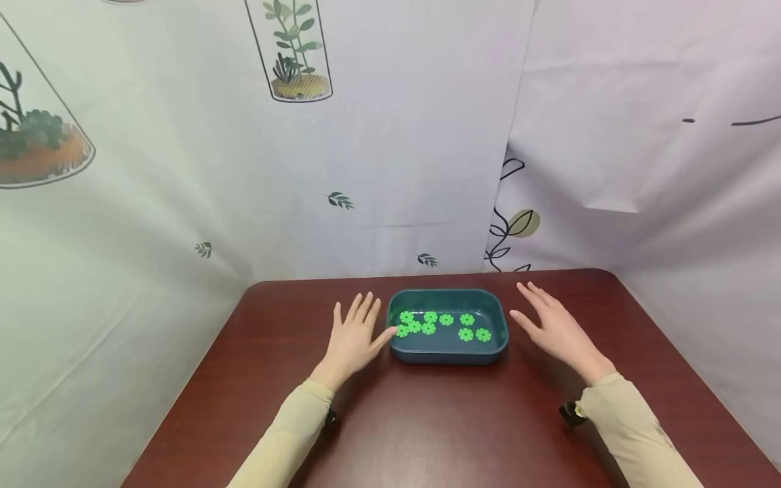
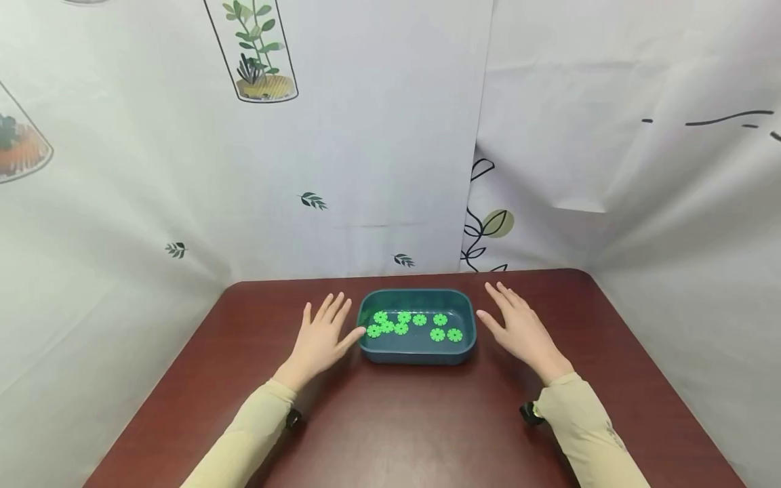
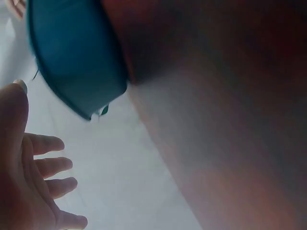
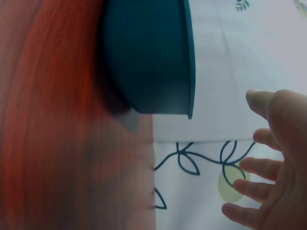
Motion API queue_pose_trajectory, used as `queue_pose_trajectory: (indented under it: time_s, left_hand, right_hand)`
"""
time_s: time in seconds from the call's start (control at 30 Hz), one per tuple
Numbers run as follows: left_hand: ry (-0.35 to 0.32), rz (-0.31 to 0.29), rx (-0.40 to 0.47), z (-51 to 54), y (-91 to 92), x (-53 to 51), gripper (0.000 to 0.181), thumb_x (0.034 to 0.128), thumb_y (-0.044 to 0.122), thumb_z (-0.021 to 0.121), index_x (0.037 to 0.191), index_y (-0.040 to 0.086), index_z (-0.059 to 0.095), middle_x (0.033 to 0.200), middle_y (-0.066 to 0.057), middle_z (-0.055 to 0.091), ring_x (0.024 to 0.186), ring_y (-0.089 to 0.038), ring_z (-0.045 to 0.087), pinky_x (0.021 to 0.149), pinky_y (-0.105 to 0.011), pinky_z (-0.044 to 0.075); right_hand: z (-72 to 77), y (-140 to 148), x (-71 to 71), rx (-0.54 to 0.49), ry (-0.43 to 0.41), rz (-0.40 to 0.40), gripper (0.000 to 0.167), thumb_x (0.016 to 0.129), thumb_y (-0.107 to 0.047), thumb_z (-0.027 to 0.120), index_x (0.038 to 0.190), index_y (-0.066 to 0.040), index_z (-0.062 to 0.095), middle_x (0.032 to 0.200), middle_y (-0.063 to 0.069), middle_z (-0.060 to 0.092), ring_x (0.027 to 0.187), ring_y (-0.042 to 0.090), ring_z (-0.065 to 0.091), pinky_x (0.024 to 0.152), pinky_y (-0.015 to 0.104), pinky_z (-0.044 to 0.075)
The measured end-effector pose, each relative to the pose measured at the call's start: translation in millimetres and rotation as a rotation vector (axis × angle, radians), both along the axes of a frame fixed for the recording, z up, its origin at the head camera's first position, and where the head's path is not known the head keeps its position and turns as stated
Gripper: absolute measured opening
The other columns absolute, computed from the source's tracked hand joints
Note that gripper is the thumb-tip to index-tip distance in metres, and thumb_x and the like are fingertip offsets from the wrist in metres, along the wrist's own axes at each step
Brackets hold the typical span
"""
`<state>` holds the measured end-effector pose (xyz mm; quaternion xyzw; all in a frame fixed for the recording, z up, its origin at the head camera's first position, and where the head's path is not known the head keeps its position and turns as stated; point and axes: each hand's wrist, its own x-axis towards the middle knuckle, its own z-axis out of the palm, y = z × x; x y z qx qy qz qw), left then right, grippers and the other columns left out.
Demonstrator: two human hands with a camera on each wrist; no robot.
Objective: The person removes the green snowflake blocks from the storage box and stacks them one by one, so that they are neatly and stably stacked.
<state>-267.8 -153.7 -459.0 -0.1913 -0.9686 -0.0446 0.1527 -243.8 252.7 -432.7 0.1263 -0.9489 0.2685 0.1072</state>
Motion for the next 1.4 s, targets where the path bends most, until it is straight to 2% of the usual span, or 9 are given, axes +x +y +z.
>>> queue_pose_trajectory:
  time_s: [0.1,0.2,0.3,0.4,0.63,0.8,0.9,1.1,1.4]
  left_hand:
    - [-0.027,-0.020,-0.010,-4.9,3.8,3.9,0.082,0.0989,0.067,0.042,0.155,0.008,0.040,0.161,-0.013,0.034,0.151,-0.032,0.025,0.116,-0.066,0.014]
    - [-0.056,-0.038,0.023,-6.4,7.5,7.1,0.082,0.0983,0.067,0.044,0.155,0.008,0.041,0.161,-0.013,0.035,0.151,-0.032,0.025,0.117,-0.064,0.016]
    - [-0.072,-0.056,0.054,-5.9,11.2,8.8,0.081,0.0983,0.066,0.046,0.154,0.008,0.042,0.160,-0.013,0.035,0.150,-0.032,0.026,0.117,-0.063,0.017]
    - [-0.085,-0.079,0.049,-5.7,14.8,10.1,0.080,0.0995,0.065,0.044,0.154,0.007,0.042,0.160,-0.014,0.035,0.150,-0.032,0.026,0.117,-0.064,0.015]
    - [-0.138,-0.109,0.031,-8.3,19.3,12.0,0.077,0.1021,0.061,0.042,0.154,0.004,0.041,0.161,-0.013,0.033,0.151,-0.029,0.024,0.118,-0.063,0.009]
    - [-0.102,-0.134,0.020,-7.5,19.8,12.8,0.073,0.1028,0.056,0.046,0.151,0.002,0.045,0.159,-0.014,0.037,0.150,-0.029,0.029,0.119,-0.060,0.011]
    - [-0.081,-0.152,-0.011,-6.4,21.4,13.5,0.075,0.1034,0.058,0.042,0.150,0.000,0.045,0.158,-0.016,0.038,0.149,-0.029,0.030,0.120,-0.058,0.013]
    - [-0.077,-0.138,-0.067,-6.0,23.5,16.0,0.080,0.1035,0.063,0.034,0.152,-0.001,0.042,0.158,-0.016,0.039,0.149,-0.028,0.030,0.121,-0.053,0.015]
    - [-0.113,-0.110,-0.041,-8.2,24.9,18.4,0.081,0.1034,0.062,0.037,0.152,-0.003,0.039,0.159,-0.019,0.035,0.150,-0.028,0.028,0.121,-0.043,0.021]
  right_hand:
    - [1.3,-7,-3.2,0.006,-0.027,0.019,0.072,0.100,-0.040,0.062,0.158,-0.008,0.034,0.159,0.027,0.029,0.142,0.051,0.029,0.109,0.070,0.027]
    - [3.6,-15,-8.0,0.010,-0.039,0.051,0.070,0.100,-0.035,0.064,0.157,-0.008,0.035,0.158,0.026,0.031,0.142,0.049,0.031,0.109,0.068,0.030]
    - [6.9,-21,-14.7,0.026,-0.043,0.097,0.067,0.101,-0.037,0.062,0.156,-0.006,0.038,0.156,0.026,0.035,0.141,0.046,0.035,0.108,0.065,0.033]
    - [11.3,-23,-20.7,0.047,-0.054,0.124,0.062,0.101,-0.036,0.062,0.151,-0.004,0.045,0.151,0.025,0.044,0.137,0.045,0.041,0.106,0.064,0.037]
    - [20.4,-22,-34.0,0.070,-0.094,0.168,0.049,0.099,-0.023,0.066,0.140,0.001,0.057,0.137,0.025,0.057,0.128,0.044,0.052,0.101,0.061,0.044]
    - [20.0,-30,-43.5,0.097,-0.157,0.233,0.048,0.097,-0.024,0.069,0.136,0.002,0.060,0.133,0.022,0.061,0.124,0.041,0.056,0.098,0.057,0.048]
    - [19.3,-36,-46.5,0.134,-0.177,0.235,0.047,0.096,-0.023,0.071,0.134,0.002,0.062,0.132,0.022,0.061,0.124,0.042,0.056,0.098,0.057,0.048]
    - [20.6,-46,-47.4,0.200,-0.195,0.241,0.042,0.094,-0.018,0.071,0.130,0.004,0.065,0.131,0.024,0.061,0.124,0.043,0.054,0.099,0.058,0.047]
    - [17.5,-63,-53.7,0.288,-0.244,0.314,0.038,0.088,-0.011,0.078,0.120,0.007,0.069,0.119,0.020,0.068,0.111,0.034,0.065,0.089,0.047,0.056]
